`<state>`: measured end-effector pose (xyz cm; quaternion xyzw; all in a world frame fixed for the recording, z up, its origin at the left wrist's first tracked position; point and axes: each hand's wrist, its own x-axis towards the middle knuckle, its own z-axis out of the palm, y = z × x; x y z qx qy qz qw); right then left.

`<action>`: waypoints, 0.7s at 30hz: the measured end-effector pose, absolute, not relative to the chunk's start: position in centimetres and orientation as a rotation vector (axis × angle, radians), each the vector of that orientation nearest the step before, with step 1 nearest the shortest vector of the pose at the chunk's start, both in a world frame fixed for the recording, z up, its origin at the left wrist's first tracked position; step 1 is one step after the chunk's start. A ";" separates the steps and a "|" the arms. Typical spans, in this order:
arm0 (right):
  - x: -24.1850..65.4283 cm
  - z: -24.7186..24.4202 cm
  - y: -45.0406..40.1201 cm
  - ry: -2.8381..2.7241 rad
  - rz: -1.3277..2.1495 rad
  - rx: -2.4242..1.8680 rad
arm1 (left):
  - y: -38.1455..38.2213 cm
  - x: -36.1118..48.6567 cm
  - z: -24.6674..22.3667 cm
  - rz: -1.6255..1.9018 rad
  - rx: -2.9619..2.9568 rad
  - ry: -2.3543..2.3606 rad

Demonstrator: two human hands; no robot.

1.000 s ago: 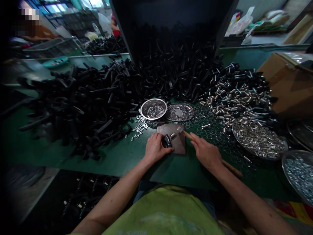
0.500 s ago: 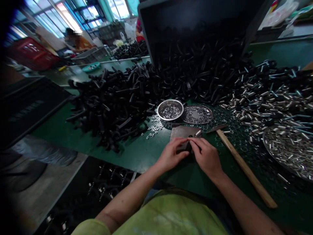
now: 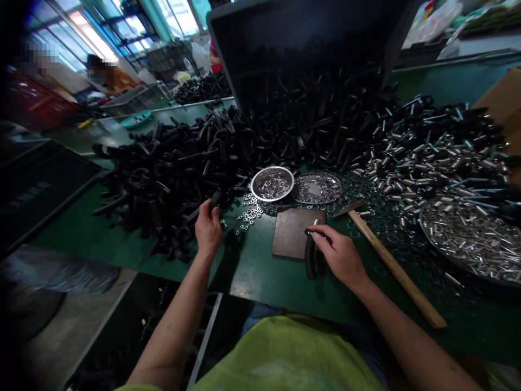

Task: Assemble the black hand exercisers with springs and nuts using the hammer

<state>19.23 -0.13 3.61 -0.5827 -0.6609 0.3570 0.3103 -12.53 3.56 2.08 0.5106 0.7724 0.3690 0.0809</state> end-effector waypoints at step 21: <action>16.4 7.2 -2.8 -1.750 0.611 -1.246 | -3.7 1.8 7.3 0.993 0.867 1.123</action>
